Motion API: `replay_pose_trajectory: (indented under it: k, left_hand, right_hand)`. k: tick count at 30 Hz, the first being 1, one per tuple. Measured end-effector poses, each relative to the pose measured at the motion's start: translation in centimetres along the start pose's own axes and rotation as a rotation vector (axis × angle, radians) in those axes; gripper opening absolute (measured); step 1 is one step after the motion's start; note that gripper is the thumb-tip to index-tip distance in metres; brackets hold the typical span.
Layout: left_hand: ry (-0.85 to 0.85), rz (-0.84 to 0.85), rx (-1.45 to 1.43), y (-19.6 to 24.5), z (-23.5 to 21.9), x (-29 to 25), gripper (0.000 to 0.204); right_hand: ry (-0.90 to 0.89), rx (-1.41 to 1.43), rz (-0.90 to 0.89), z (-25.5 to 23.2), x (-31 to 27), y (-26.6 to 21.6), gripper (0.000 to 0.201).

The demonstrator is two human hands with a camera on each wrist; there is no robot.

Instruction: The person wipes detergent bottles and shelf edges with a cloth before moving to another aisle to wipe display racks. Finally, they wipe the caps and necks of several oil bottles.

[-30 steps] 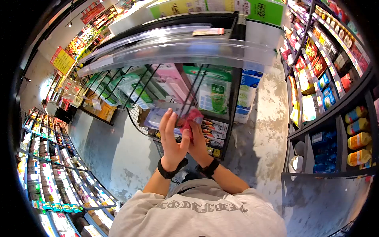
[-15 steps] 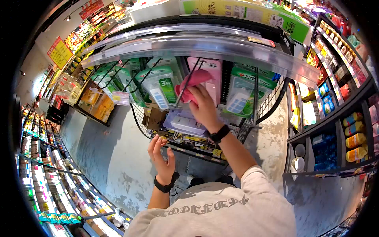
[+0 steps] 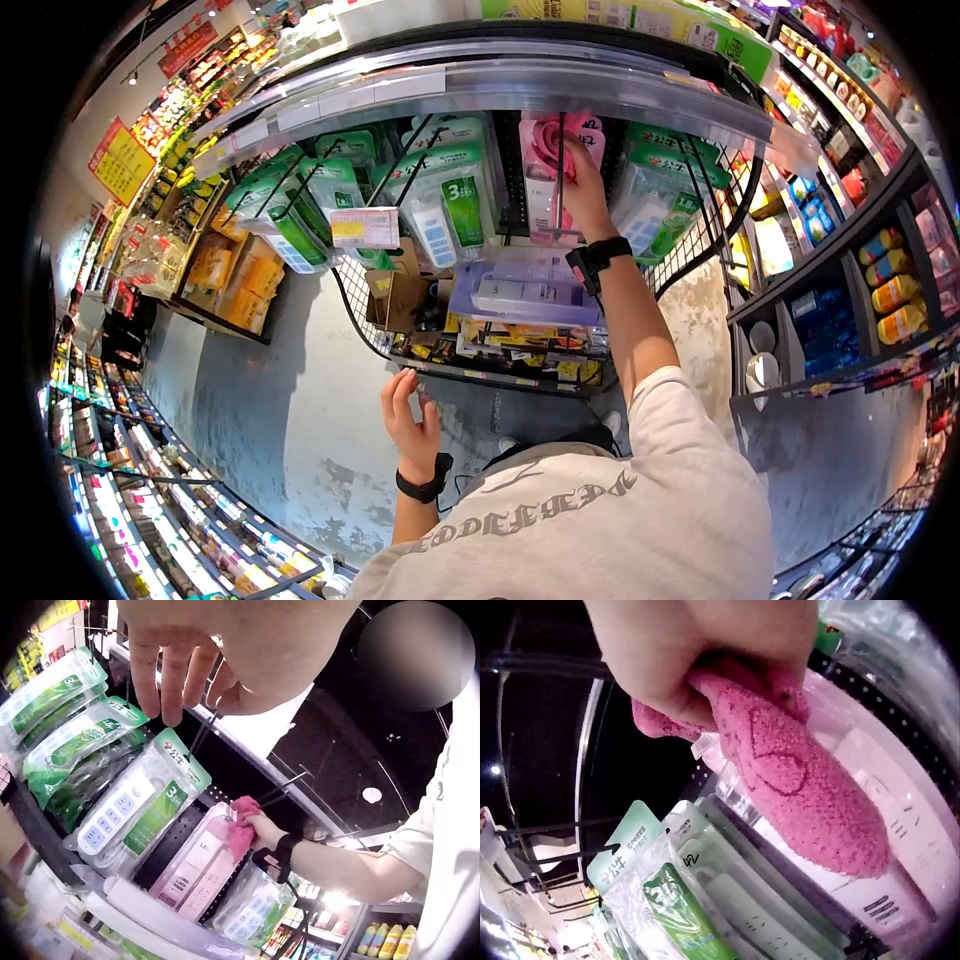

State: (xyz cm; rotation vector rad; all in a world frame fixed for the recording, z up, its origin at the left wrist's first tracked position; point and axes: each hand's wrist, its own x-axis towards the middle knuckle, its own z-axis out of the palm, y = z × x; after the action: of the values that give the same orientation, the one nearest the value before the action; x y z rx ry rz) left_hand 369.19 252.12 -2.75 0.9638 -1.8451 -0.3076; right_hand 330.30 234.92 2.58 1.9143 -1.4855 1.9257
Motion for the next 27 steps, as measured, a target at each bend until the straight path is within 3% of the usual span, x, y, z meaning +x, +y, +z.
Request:
replay_pose_trajectory:
  k: [3, 6, 12, 14, 18, 22, 24, 27]
  left_hand:
    - [-0.027, -0.021, -0.037, -1.1, -1.1, -0.6, 0.042]
    - [-0.061, -0.018, -0.034, -2.0, -1.8, -0.9, 0.042]
    - [-0.037, -0.141, -0.095, -3.6, -2.1, -2.3, 0.041]
    - [-0.03, -0.184, -0.101, -3.7, -2.2, -2.9, 0.04]
    - [-0.041, -0.25, 0.008, -3.8, -3.0, -4.1, 0.038]
    - [-0.053, -0.237, 0.061, -3.6, -3.9, -4.5, 0.035]
    - [-0.039, -0.302, 0.054, -3.6, -4.0, -4.4, 0.033]
    - [-0.042, -0.254, 0.101, -4.2, -3.8, -3.7, 0.034]
  right_hand:
    - [0.12, -0.107, -0.036, 0.4, -0.9, 0.1, 0.054]
    - [0.106, -0.121, -0.072, -0.1, -1.7, -1.0, 0.053]
    - [0.053, -0.024, 0.064, -0.7, -5.9, -7.0, 0.056]
    - [0.144, 0.176, 0.194, -0.1, -7.6, -8.7, 0.056]
    - [0.207, 0.264, 0.292, 1.0, -8.4, -11.3, 0.056]
    - [0.337, 0.3, 0.364, 3.8, -10.0, -11.2, 0.056]
    - [0.428, 0.435, 0.489, 6.4, -11.5, -10.0, 0.053]
    - [0.304, 0.362, 0.493, 10.0, -11.6, -8.2, 0.049]
